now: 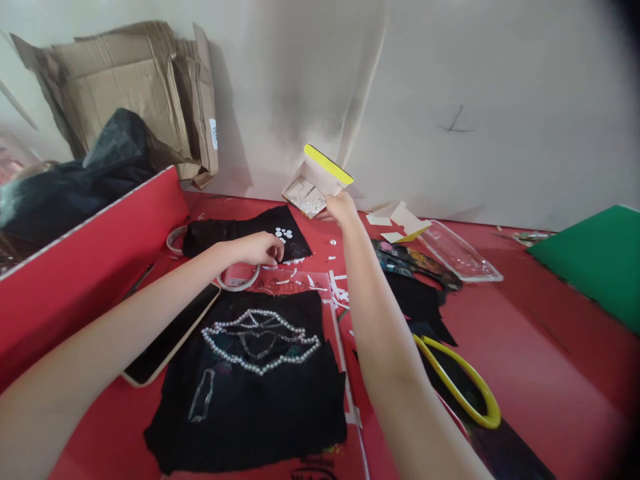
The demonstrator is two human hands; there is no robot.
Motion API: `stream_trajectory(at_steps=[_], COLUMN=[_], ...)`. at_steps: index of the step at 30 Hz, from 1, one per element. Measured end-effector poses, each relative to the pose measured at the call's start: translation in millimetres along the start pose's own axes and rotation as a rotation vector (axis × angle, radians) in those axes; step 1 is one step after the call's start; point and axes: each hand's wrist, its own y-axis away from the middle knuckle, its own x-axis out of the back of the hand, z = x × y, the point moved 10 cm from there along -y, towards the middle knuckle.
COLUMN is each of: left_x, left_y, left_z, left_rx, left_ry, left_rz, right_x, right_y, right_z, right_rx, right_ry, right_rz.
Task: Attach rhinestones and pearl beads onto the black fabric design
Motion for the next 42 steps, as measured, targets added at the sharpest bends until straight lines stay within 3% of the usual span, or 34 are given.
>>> stream_trajectory(at_steps=[7,14,18,20,24,29,35,42], left_x=[-1.7,2.9,2.9,1.9,-2.0,-8.7,-8.1,-8.4], left_y=[3,7,21,28,38,43,34,26], left_z=[10,2,7,10,9,-5,-14,-29], left_rx=[0.029,0.111,0.133,0.142,0.165,0.214,0.213,0.176], left_ry=[-0.043,-0.079,-0.089,-0.083,-0.042,0.049,0.164,0.328], left_rz=[0.0,0.039,0.083,0.113,0.186,0.254,0.179,0.084], right_x=[12,16,40,41,-17,-63,-82,-80], right_y=[4,2,19,39,98,133,133,124], right_z=[2,19,4,-11,-33,-36,-24,-7], right_rx=[-0.011,-0.102,-0.122,-0.084,0.081,0.209,0.307,0.276], right_ry=[0.177,0.35,0.462,0.49,0.615,0.717,0.703,0.631], right_rz=[0.032,-0.075,-0.057,-0.093,-0.451,-0.417,-0.447,-0.523])
